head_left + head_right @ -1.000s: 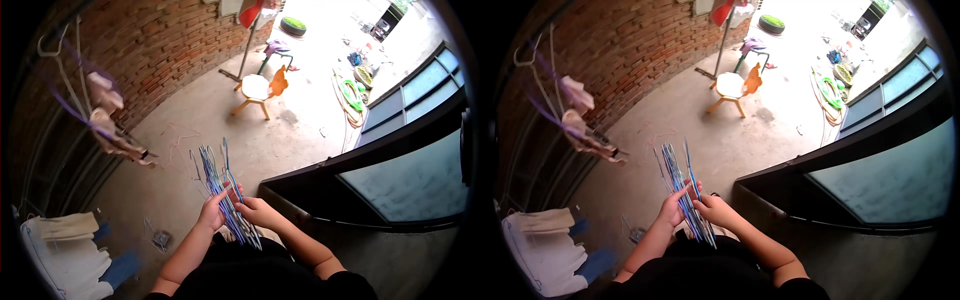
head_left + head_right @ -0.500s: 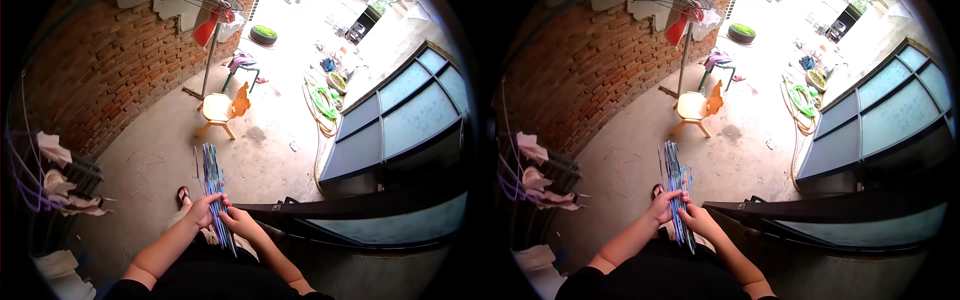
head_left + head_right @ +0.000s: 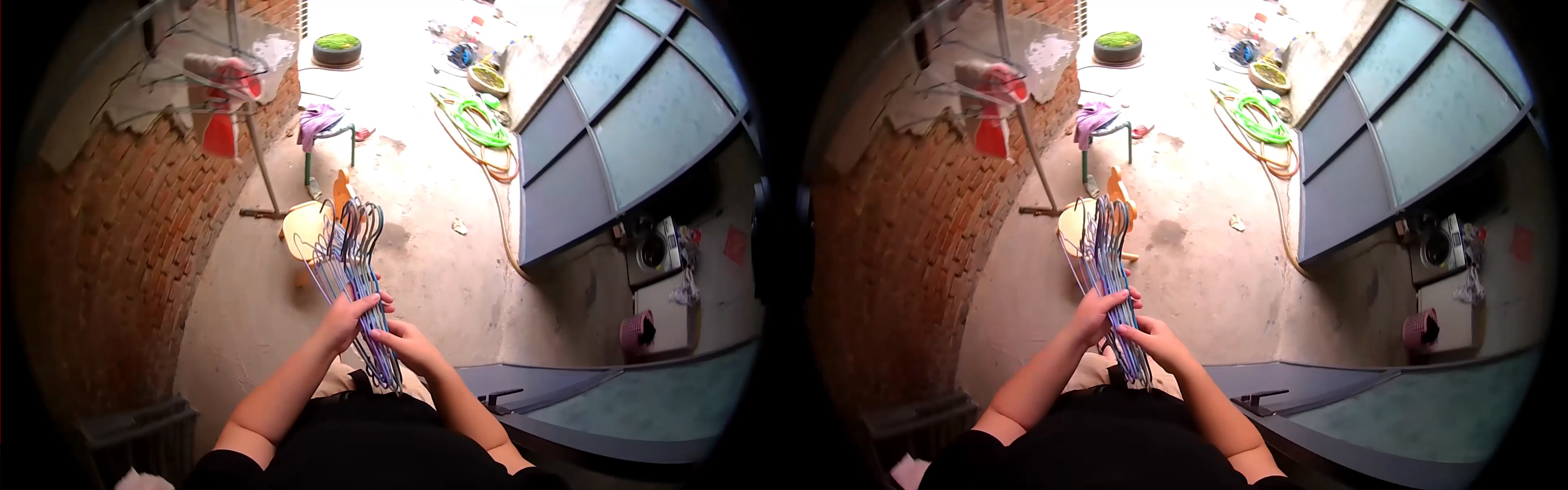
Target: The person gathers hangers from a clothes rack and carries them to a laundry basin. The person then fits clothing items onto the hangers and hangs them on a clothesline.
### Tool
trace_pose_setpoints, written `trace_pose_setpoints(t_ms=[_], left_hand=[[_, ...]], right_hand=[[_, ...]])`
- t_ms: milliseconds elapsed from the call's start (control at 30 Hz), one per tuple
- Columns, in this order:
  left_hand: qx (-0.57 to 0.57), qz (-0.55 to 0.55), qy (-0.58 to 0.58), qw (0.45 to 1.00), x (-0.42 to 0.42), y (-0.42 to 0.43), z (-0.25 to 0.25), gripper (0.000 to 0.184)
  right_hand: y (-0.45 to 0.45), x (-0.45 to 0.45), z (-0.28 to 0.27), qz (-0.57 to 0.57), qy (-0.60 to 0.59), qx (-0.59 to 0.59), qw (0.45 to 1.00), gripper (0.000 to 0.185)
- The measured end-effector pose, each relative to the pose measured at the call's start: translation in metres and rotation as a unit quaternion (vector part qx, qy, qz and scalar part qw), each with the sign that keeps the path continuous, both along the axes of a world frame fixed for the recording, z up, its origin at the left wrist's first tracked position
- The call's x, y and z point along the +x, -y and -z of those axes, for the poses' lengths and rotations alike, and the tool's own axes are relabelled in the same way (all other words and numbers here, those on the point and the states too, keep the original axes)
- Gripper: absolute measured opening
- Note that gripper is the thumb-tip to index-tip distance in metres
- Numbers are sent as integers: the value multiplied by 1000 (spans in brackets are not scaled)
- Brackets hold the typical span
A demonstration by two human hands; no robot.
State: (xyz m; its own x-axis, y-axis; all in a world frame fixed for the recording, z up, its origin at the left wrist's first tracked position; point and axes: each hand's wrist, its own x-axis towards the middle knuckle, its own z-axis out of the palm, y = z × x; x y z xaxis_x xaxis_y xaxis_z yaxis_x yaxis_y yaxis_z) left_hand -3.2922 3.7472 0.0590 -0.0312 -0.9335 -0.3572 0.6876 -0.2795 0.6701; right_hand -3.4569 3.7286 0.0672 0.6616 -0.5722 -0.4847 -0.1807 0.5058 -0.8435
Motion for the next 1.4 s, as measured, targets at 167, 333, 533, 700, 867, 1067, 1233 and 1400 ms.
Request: trace_pose_setpoints(t_ms=[167, 333, 533, 700, 867, 1067, 1233, 1400], left_hand=[[-21, 104, 24, 994, 1, 107, -4, 44], [-78, 185, 95, 975, -24, 211, -1, 48], [-97, 224, 118, 962, -41, 390, 19, 51], [-110, 196, 61, 972, -66, 550, 11, 50], [-125, 80, 18, 989, -36, 655, 5, 51], [-166, -52, -214, 961, 52, 799, 17, 46], [-97, -33, -126, 987, 89, 975, 14, 11], [-126, 62, 14, 990, 104, 1150, -13, 14]], right_hand=[[73, 8, -4, 132, 157, 139, 969, 34], [169, -4, 21, 132, 210, 190, 950, 33], [340, -14, 38, 167, 252, 165, 939, 22], [508, -34, 14, 174, 154, 139, 963, 13], [641, -14, 5, 92, 8, -28, 995, 20], [810, 38, 4, -137, 7, -68, 988, 23], [977, 80, 20, -172, 88, -23, 981, 18], [1142, 99, 9, -148, -38, -166, 974, 31]])
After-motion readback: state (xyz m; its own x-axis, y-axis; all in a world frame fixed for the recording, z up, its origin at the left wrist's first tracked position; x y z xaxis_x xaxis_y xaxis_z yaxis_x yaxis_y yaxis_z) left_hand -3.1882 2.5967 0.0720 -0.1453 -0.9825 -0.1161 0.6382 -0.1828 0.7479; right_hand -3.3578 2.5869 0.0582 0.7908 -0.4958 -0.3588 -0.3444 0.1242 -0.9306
